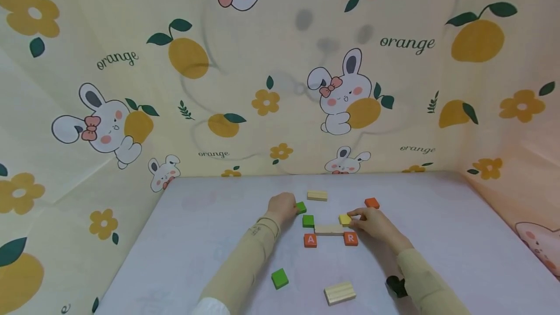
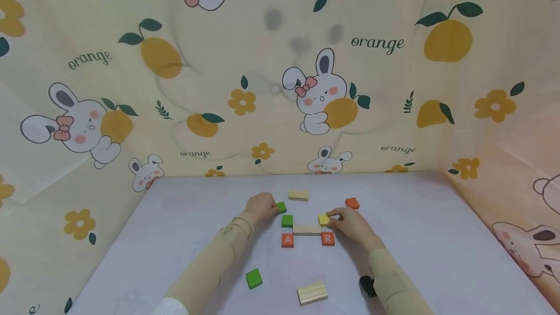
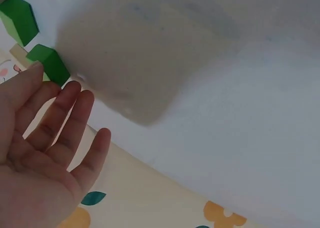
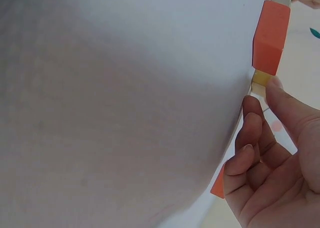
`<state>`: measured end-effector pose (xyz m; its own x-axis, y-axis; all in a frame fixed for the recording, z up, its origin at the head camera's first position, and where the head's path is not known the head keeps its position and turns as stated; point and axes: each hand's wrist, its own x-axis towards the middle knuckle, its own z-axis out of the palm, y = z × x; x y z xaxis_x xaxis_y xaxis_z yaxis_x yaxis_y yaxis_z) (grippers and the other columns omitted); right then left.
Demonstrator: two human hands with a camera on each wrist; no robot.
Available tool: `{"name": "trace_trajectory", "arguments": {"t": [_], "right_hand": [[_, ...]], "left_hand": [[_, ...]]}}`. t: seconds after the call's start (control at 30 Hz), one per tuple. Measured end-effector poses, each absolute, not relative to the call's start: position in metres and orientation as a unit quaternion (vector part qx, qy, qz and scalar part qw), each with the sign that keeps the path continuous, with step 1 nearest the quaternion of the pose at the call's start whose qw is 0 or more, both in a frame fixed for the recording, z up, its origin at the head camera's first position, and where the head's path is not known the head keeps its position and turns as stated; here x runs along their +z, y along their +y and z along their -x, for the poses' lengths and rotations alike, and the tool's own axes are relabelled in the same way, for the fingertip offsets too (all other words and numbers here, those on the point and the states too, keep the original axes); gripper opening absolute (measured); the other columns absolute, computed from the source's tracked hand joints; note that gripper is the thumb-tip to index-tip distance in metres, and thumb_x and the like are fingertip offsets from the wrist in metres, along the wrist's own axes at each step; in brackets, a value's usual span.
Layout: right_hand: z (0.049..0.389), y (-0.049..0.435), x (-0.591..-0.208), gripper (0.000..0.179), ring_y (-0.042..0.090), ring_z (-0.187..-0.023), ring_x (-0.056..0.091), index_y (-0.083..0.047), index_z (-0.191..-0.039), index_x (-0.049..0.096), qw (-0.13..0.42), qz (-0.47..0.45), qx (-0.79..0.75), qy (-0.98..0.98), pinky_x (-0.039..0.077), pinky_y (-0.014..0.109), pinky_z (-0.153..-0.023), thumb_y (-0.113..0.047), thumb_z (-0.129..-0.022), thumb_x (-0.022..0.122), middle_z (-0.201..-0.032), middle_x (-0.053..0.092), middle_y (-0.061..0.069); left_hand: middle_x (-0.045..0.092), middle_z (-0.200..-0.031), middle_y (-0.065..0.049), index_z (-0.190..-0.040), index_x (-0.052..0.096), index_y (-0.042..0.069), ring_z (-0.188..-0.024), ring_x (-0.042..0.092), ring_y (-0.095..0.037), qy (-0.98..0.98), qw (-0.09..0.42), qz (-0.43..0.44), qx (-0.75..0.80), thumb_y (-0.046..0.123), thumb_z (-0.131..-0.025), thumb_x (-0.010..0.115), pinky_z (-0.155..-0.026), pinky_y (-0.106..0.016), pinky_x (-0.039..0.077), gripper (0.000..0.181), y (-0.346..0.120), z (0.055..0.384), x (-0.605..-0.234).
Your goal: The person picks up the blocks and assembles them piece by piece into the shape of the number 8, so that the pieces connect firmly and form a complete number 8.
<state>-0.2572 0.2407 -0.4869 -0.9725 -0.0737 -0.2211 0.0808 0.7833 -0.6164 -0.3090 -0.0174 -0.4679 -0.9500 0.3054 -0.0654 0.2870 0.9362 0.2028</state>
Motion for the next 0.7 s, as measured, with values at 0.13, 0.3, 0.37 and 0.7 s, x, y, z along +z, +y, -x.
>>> {"name": "trace_trajectory", "arguments": {"t": [0.13, 0.3, 0.37, 0.7], "right_hand": [[0.2576, 0.2407, -0.4854, 0.035, 0.016, -0.07, 0.046, -0.012, -0.117, 0.065, 0.12, -0.002, -0.33, 0.936, 0.038, 0.026, -0.06, -0.02, -0.084, 0.068, -0.079, 0.055, 0.003], [0.2579, 0.2402, -0.4852, 0.035, 0.016, -0.071, 0.046, -0.013, -0.117, 0.065, 0.118, -0.001, -0.325, 0.938, 0.038, 0.026, -0.06, -0.02, -0.083, 0.068, -0.079, 0.055, 0.003], [0.2584, 0.24, -0.4852, 0.035, 0.016, -0.071, 0.046, -0.013, -0.117, 0.065, 0.117, 0.0, -0.325, 0.938, 0.037, 0.026, -0.06, -0.02, -0.083, 0.068, -0.078, 0.054, 0.003], [0.2571, 0.2408, -0.4856, 0.035, 0.016, -0.072, 0.046, -0.012, -0.117, 0.065, 0.112, 0.002, -0.323, 0.94, 0.038, 0.026, -0.06, -0.021, -0.083, 0.068, -0.081, 0.057, 0.003]], "left_hand": [[0.067, -0.073, 0.002, -0.073, 0.069, 0.012, -0.069, 0.059, -0.011, 0.982, 0.053, -0.151, 0.096, 0.027, -0.084, 0.067, -0.071, -0.031, 0.051, 0.018, -0.0157, 0.3096, -0.4666], [0.073, -0.096, 0.001, -0.089, 0.074, 0.015, -0.092, 0.066, -0.015, 0.98, 0.06, -0.161, 0.102, 0.024, -0.084, 0.068, -0.08, -0.032, 0.052, 0.013, -0.0165, 0.3102, -0.4653], [0.072, -0.103, 0.001, -0.095, 0.074, 0.016, -0.099, 0.065, -0.016, 0.979, 0.06, -0.166, 0.101, 0.023, -0.083, 0.068, -0.083, -0.032, 0.051, 0.015, -0.0169, 0.3106, -0.4637], [0.071, -0.105, 0.003, -0.101, 0.072, 0.02, -0.096, 0.065, -0.015, 0.978, 0.053, -0.188, 0.079, 0.022, -0.087, 0.065, -0.08, -0.03, 0.051, 0.017, -0.0103, 0.3162, -0.4679]]}}
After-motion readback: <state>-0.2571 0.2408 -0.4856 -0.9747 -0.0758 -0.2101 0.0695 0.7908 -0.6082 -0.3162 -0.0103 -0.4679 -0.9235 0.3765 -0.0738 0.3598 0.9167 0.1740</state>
